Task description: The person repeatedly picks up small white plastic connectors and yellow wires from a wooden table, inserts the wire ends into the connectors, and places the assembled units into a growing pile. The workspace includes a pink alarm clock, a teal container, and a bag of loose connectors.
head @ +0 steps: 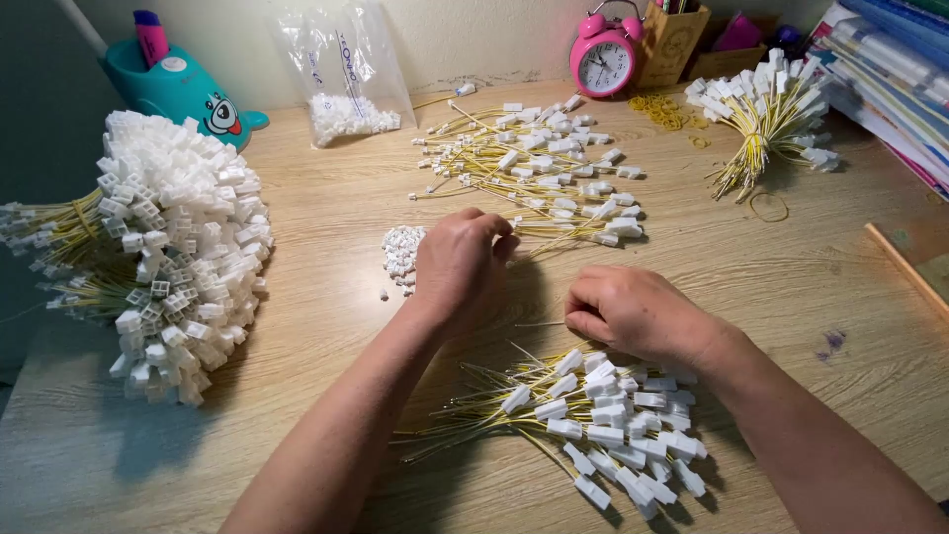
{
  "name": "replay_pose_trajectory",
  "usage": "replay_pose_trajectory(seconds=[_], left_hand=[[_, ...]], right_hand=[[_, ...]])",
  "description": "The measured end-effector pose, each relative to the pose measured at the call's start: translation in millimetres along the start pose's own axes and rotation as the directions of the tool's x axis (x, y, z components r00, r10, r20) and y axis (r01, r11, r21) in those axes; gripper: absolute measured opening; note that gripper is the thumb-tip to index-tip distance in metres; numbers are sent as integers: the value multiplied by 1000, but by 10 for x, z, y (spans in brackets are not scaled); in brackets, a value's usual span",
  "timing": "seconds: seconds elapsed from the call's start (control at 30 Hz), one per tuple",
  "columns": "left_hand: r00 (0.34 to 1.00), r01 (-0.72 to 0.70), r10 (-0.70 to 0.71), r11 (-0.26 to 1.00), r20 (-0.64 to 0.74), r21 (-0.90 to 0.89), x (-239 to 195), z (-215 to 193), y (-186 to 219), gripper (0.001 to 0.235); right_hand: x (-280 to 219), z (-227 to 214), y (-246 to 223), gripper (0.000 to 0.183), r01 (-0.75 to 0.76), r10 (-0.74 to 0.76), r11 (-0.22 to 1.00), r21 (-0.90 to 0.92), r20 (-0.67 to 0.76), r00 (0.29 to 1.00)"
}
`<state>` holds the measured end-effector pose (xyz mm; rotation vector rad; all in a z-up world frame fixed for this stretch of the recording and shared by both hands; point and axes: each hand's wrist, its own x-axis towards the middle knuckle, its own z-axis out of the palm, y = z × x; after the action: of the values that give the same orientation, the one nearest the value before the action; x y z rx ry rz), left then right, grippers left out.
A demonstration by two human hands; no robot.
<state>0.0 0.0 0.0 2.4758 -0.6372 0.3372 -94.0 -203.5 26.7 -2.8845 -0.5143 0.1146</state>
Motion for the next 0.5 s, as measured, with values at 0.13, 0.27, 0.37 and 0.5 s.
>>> replay_pose_trajectory(seconds=[0.13,0.27,0.37,0.5], left_hand=[[980,-200,199,975,20,97,42,206,-88,20],[970,-240,243,964,-15,116,112,384,-139,8],[961,-234,257,953,-104,191,202,473,-194,7],[946,-155,229,941,-231,300,380,592,-281,8]], right_hand=[[-13,-82,12,17,-18,15,998,58,50,999],[-86,-221,8,15,-47,40,969,242,36,999],[-170,-432,18,11,-100,102,943,318,9,995],[-349,-529,168,10,-176,173,940,291,34,984]])
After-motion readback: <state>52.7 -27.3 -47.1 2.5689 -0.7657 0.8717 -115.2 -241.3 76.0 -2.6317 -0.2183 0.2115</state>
